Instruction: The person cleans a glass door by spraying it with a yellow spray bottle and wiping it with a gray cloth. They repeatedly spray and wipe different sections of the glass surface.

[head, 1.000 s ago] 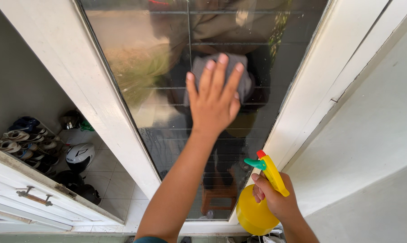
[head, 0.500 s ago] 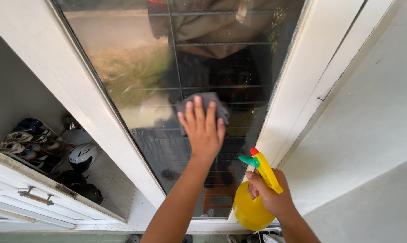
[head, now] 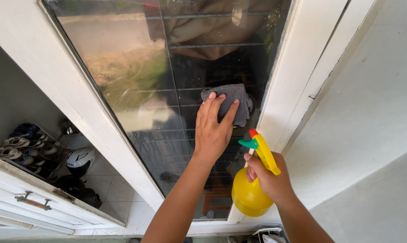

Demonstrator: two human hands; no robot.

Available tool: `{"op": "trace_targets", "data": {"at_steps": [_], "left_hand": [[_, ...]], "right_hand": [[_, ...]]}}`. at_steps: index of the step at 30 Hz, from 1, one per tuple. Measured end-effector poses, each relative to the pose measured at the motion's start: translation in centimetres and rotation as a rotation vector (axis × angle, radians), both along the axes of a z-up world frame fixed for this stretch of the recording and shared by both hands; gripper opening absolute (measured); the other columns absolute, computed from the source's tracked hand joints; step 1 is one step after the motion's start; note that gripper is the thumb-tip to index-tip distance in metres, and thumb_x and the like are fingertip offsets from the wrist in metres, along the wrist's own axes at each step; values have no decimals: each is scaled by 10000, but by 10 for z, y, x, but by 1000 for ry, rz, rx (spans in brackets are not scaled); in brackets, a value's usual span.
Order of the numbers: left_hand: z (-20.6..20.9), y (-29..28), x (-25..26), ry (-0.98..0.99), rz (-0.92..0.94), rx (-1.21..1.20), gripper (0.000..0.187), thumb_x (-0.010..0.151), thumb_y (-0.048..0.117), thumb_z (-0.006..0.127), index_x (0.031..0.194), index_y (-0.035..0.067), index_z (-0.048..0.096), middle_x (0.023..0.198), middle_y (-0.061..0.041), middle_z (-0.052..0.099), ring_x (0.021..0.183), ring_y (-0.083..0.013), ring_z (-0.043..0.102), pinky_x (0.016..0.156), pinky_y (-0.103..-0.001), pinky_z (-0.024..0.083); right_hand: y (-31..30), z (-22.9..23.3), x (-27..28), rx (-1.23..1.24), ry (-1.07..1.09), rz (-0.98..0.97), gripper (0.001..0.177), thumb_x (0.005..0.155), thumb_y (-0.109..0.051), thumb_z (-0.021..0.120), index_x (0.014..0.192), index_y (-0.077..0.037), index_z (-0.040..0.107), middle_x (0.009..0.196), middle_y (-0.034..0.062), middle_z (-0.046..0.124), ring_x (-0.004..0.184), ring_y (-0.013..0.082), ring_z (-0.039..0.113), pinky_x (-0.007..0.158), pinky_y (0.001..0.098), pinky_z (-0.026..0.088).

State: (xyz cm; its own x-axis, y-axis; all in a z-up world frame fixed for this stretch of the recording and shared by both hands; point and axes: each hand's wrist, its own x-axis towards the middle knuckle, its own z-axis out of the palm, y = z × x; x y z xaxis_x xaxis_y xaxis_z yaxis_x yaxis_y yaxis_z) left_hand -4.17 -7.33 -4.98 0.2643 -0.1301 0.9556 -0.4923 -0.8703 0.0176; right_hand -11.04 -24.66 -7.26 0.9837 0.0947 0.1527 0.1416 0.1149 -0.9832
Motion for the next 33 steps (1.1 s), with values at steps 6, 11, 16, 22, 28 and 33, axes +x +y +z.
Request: {"op": "trace_targets", "data": {"at_steps": [6, 11, 16, 22, 28, 33], "left_hand": [[1, 15, 1, -47, -192, -103, 362, 905, 24, 800, 1219, -9, 622, 1389, -156, 509, 1485, -414, 408, 1205, -504, 477], [7, 25, 0, -26, -182, -63, 400, 889, 100, 840, 1224, -18, 658, 1383, -144, 526, 1462, -437, 420, 1170, -473, 495], [10, 32, -3, -74, -134, -11, 402, 915, 151, 848, 1263, 44, 679, 1429, -94, 550, 1469, -375, 430, 1145, -455, 513], [-1, 32, -7, -192, 45, 6, 413, 896, 191, 836, 1264, 85, 681, 1445, -47, 546, 1321, -284, 498, 1042, -475, 475], [-17, 34, -6, 2, -119, -64, 334, 955, 91, 786, 1257, 27, 658, 1533, -119, 548, 1165, -278, 590, 985, -415, 514], [-12, 35, -30, 145, -256, -118, 414, 724, 81, 725, 1125, 42, 633, 1602, -222, 464, 1229, -352, 604, 1045, -465, 503]], "right_hand": [[27, 20, 20, -26, -6, 4, 261, 924, -131, 657, 723, -2, 552, 544, 60, 528, 470, 152, 529, 492, 320, 467], [44, 27, 31, -24, 6, 2, 217, 914, -124, 657, 756, -1, 573, 554, 55, 529, 473, 147, 530, 489, 320, 474], [49, 32, 30, -5, 1, -14, 147, 906, -126, 635, 795, -30, 629, 554, 40, 525, 473, 137, 540, 478, 319, 481], [43, 37, 33, -89, -81, -63, 205, 931, -147, 647, 769, -24, 622, 558, 49, 550, 492, 132, 565, 515, 310, 506], [45, 39, 34, -3, -61, -44, 210, 919, -139, 663, 745, -64, 573, 554, 36, 529, 480, 136, 545, 507, 311, 500], [49, 38, 35, 32, -90, -53, 272, 938, -138, 662, 707, -44, 555, 565, 45, 539, 486, 141, 543, 502, 320, 488]]}}
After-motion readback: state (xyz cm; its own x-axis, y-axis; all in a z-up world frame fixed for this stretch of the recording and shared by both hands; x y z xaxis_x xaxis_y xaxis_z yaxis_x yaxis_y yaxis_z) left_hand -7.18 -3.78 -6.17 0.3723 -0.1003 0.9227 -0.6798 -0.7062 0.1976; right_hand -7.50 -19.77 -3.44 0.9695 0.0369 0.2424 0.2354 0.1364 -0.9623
